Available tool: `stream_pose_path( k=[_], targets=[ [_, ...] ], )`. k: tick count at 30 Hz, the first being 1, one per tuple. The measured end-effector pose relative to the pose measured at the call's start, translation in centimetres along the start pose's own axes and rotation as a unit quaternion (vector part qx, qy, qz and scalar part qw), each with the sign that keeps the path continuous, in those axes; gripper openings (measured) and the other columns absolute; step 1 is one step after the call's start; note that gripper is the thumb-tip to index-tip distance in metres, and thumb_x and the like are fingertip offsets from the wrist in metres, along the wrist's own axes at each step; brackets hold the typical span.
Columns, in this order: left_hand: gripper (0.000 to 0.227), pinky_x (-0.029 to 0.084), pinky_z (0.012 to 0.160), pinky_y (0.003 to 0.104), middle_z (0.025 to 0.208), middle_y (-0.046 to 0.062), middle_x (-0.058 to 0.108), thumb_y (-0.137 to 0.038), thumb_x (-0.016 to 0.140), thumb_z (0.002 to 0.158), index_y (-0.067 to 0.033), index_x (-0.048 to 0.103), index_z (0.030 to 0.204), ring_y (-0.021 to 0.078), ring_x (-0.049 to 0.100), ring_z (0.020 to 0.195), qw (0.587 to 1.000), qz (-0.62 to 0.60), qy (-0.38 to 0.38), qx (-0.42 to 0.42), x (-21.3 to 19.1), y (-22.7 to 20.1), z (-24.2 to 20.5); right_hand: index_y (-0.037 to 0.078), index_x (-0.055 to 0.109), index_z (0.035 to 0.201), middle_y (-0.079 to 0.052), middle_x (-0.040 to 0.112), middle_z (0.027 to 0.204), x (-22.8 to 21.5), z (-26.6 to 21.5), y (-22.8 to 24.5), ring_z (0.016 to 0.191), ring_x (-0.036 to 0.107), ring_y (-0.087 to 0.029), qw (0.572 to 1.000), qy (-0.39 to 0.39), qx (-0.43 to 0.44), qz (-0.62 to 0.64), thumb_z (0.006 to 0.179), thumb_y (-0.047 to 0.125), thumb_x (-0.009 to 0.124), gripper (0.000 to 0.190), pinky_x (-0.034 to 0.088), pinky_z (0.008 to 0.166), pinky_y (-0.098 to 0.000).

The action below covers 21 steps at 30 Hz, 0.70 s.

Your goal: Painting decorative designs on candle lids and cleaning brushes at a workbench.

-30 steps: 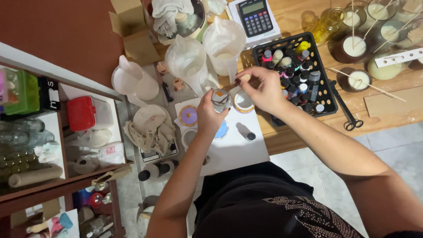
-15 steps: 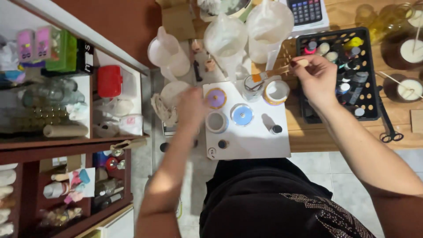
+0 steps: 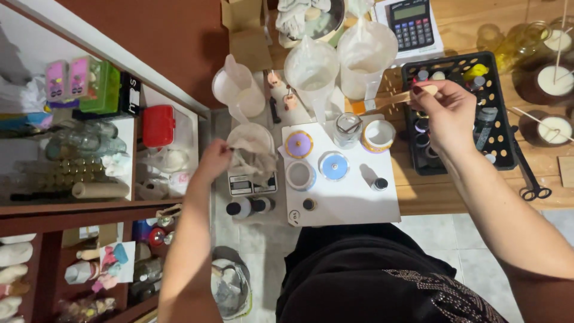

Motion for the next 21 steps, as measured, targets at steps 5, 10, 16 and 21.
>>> stream_pose_path(
  k=[5, 10, 16, 21],
  targets=[
    [0.015, 0.048, 0.090, 0.035, 0.108, 0.006, 0.062, -0.012, 0.060, 0.101, -0.0077, 0.061, 0.115, 0.0200, 0.059, 0.102, 0.912, -0.409, 0.012, -0.016, -7.4, -5.2, -3.7, 0.001, 0.071, 0.111, -0.007, 0.074, 0.102, -0.4, 0.4, 1.5, 0.086, 0.072, -0.015, 0.996, -0.022, 0.057, 0.068, 0.102, -0.001, 0.065, 0.010, 0.062, 0.083, -0.0296],
    [0.015, 0.051, 0.102, 0.037, 0.119, 0.008, 0.065, -0.009, 0.051, 0.109, -0.0062, 0.058, 0.122, 0.0205, 0.063, 0.115, 0.769, -0.631, 0.031, 0.095, -14.1, -15.0, -7.4, 0.000, 0.070, 0.107, -0.009, 0.072, 0.099, 0.6, 0.0, 4.9, 0.087, 0.072, -0.018, 0.987, -0.007, 0.067, 0.146, 0.107, 0.000, 0.068, 0.002, 0.060, 0.082, -0.0322],
    [0.035, 0.050, 0.112, 0.047, 0.133, 0.016, 0.065, -0.018, 0.048, 0.104, -0.0043, 0.056, 0.136, 0.0306, 0.063, 0.125, 0.671, -0.724, 0.025, 0.159, -17.7, -25.2, -9.7, -0.001, 0.070, 0.111, -0.010, 0.073, 0.102, 5.4, -2.5, 12.4, 0.089, 0.071, -0.020, 0.974, 0.071, 0.044, 0.212, 0.106, 0.000, 0.064, 0.008, 0.059, 0.086, -0.0331],
    [0.046, 0.053, 0.108, 0.048, 0.131, 0.018, 0.065, -0.031, 0.056, 0.103, -0.0001, 0.055, 0.137, 0.0333, 0.066, 0.121, 0.555, -0.818, 0.127, 0.080, -16.7, -30.7, -10.7, -0.002, 0.073, 0.113, -0.011, 0.073, 0.097, 9.6, -5.6, 17.1, 0.086, 0.072, -0.021, 0.951, 0.166, 0.068, 0.252, 0.102, 0.001, 0.065, 0.014, 0.058, 0.085, -0.0334]
  ],
)
Point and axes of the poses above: each hand's wrist, its own z-axis towards the middle knuckle, its own x-axis out of the palm, y = z × x, the point moved 1 cm from there along z, towards the middle knuckle
